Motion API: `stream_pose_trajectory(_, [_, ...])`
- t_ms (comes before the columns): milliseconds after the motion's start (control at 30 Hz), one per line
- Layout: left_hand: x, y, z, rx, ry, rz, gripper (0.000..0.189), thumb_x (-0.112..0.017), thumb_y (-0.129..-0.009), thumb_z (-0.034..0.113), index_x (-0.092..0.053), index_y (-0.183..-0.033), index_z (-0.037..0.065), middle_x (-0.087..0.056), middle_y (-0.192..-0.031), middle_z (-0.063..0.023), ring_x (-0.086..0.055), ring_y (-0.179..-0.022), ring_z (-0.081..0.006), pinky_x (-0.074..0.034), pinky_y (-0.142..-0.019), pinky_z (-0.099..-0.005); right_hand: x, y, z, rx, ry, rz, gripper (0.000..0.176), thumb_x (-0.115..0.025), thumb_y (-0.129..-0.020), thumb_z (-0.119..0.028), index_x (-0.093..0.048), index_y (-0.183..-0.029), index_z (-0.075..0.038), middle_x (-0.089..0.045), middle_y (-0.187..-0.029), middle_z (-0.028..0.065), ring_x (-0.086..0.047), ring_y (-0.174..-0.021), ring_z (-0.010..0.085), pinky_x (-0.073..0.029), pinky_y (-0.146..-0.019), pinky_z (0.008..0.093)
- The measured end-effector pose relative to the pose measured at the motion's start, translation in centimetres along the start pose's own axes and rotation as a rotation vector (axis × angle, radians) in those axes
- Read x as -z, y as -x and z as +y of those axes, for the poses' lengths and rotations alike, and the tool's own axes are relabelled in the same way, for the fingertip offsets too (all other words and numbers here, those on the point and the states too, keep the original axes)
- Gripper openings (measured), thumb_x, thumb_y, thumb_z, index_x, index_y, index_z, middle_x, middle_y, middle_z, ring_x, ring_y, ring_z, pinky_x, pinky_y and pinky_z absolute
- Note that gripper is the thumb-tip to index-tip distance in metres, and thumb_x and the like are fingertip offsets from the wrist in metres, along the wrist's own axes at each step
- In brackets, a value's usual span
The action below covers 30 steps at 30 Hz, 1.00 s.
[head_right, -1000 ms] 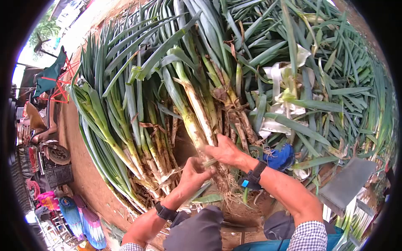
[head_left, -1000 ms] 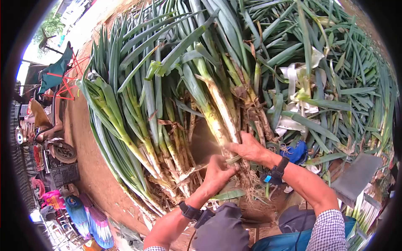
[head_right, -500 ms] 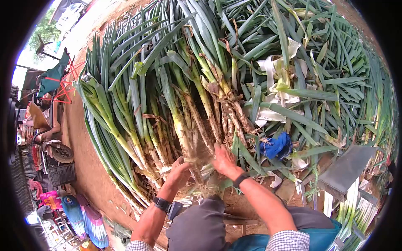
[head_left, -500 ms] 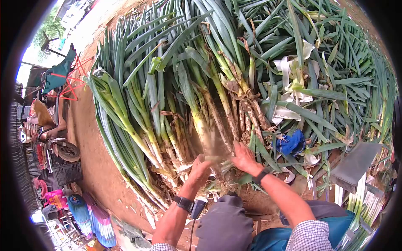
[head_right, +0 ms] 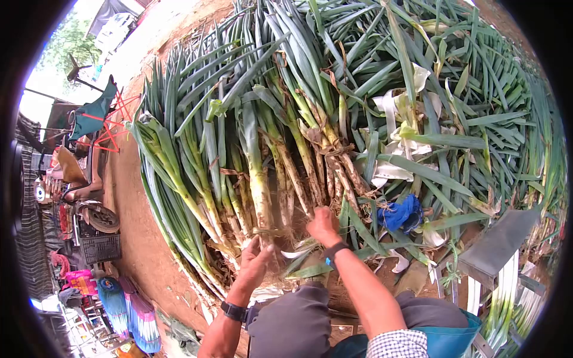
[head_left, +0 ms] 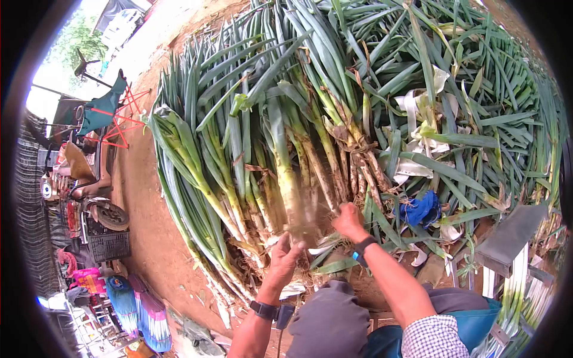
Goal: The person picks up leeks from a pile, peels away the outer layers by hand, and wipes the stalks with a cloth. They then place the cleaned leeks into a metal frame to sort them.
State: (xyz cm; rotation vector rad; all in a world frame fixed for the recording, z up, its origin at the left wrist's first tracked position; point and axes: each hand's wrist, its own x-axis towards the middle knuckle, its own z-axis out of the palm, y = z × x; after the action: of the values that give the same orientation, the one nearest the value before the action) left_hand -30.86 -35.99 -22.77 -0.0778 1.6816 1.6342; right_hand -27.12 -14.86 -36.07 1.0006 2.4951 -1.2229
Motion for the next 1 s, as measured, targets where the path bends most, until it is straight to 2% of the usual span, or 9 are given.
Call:
stream_pose_trajectory(167, [0.2,1.0,-3.4,-0.289,-0.934,0.187,0.068,-0.074,-0.089,0.013,-0.04,-0.147,0.0,-0.065,-0.117,-0.0209,-0.067,-0.101,-0.0318,-0.055,-0.085,-0.04,8.7,2.9,3.9,-0.025,-0.476,-0.246,0.041,-0.076,-0.075,-0.015,-0.067,-0.109,0.006,-0.069,-0.094,0.0082,-0.066,-0.084,0.0177,-0.055,-0.074,0.0323])
stream_pose_trajectory(267, [-0.4,1.7,-4.8,-0.49,-1.001,0.207,0.079,-0.078,-0.085,0.017,-0.035,-0.15,0.002,-0.062,-0.117,-0.028,-0.064,-0.101,-0.0419,-0.053,-0.084,-0.0447,11.0,5.0,7.9,0.037,-0.744,-0.179,0.052,-0.077,-0.086,-0.02,-0.06,-0.126,0.008,-0.066,-0.116,0.0121,-0.062,-0.102,0.015,-0.053,-0.086,0.0303])
stream_pose_trajectory(400, [-0.6,2.1,-4.7,-0.039,-0.757,0.181,0.078,-0.077,-0.084,0.02,-0.038,-0.147,-0.003,-0.065,-0.109,-0.0292,-0.064,-0.101,-0.0427,-0.051,-0.09,-0.0465,12.0,6.1,7.7,0.024,-0.598,-0.18,0.058,-0.078,-0.087,-0.028,-0.061,-0.128,0.008,-0.07,-0.107,0.0099,-0.063,-0.092,0.017,-0.052,-0.085,0.033])
stream_pose_trajectory(500, [2.7,0.9,-8.2,-0.117,-0.907,0.039,0.067,-0.072,-0.088,0.025,-0.045,-0.143,-0.003,-0.065,-0.111,-0.0292,-0.065,-0.103,-0.0419,-0.051,-0.092,-0.0465,14.3,8.2,3.7,-0.021,-0.553,-0.304,0.061,-0.077,-0.087,-0.032,-0.06,-0.129,0.008,-0.072,-0.104,0.0096,-0.064,-0.093,0.0179,-0.051,-0.084,0.0337])
stream_pose_trajectory(567, [3.8,0.7,-7.3,-0.132,-1.077,-0.095,0.054,-0.069,-0.091,0.025,-0.056,-0.136,-0.002,-0.066,-0.118,-0.0289,-0.066,-0.106,-0.0399,-0.053,-0.092,-0.0438,17.0,10.1,0.4,0.2,-0.269,-0.11,0.045,-0.073,-0.087,-0.029,-0.063,-0.114,0.006,-0.073,-0.093,0.0175,-0.069,-0.085,0.029,-0.052,-0.075,0.0408])
stream_pose_trajectory(667, [3.3,4.0,-1.9,-0.129,-0.64,-0.062,0.048,-0.07,-0.093,0.028,-0.062,-0.13,-0.002,-0.075,-0.104,-0.019,-0.071,-0.095,-0.0261,-0.055,-0.082,-0.0364,25.1,15.7,-7.4,0.442,0.205,0.241,0.024,-0.069,-0.086,-0.022,-0.061,-0.097,-0.003,-0.063,-0.076,0.0222,-0.064,-0.075,0.0416,-0.049,-0.064,0.0512])
stream_pose_trajectory(767, [3.2,5.4,4.0,-0.038,-0.488,-0.014,0.034,-0.065,-0.098,0.025,-0.066,-0.117,-0.003,-0.074,-0.102,-0.0161,-0.071,-0.091,-0.0182,-0.056,-0.077,-0.0306,33.4,23.3,-13.4,0.722,0.378,0.487,0.023,-0.073,-0.085,-0.018,-0.064,-0.103,-0.006,-0.062,-0.077,0.0174,-0.063,-0.073,0.0388,-0.048,-0.064,0.0494])
stream_pose_trajectory(867, [-1.4,11.1,13.4,-0.223,0.179,-0.153,0.028,-0.06,-0.102,0.021,-0.064,-0.115,-0.003,-0.071,-0.098,-0.0139,-0.072,-0.086,-0.0249,-0.061,-0.077,-0.0379,39.0,30.2,-16.8,0.808,0.536,0.546,0.028,-0.073,-0.082,-0.011,-0.067,-0.108,-0.005,-0.058,-0.079,0.015,-0.061,-0.077,0.0365,-0.047,-0.067,0.0469])
stream_pose_trajectory(1000, [-9.6,15.5,18.1,-0.182,0.378,-0.42,0.055,-0.057,-0.104,0.031,-0.043,-0.138,-0.01,-0.056,-0.134,-0.0288,-0.061,-0.119,-0.0389,-0.052,-0.101,-0.0493,42.3,37.7,-18.3,0.849,0.617,0.6,0.028,-0.074,-0.078,-0.006,-0.071,-0.106,-0.004,-0.055,-0.077,0.014,-0.059,-0.076,0.0353,-0.045,-0.066,0.0465])
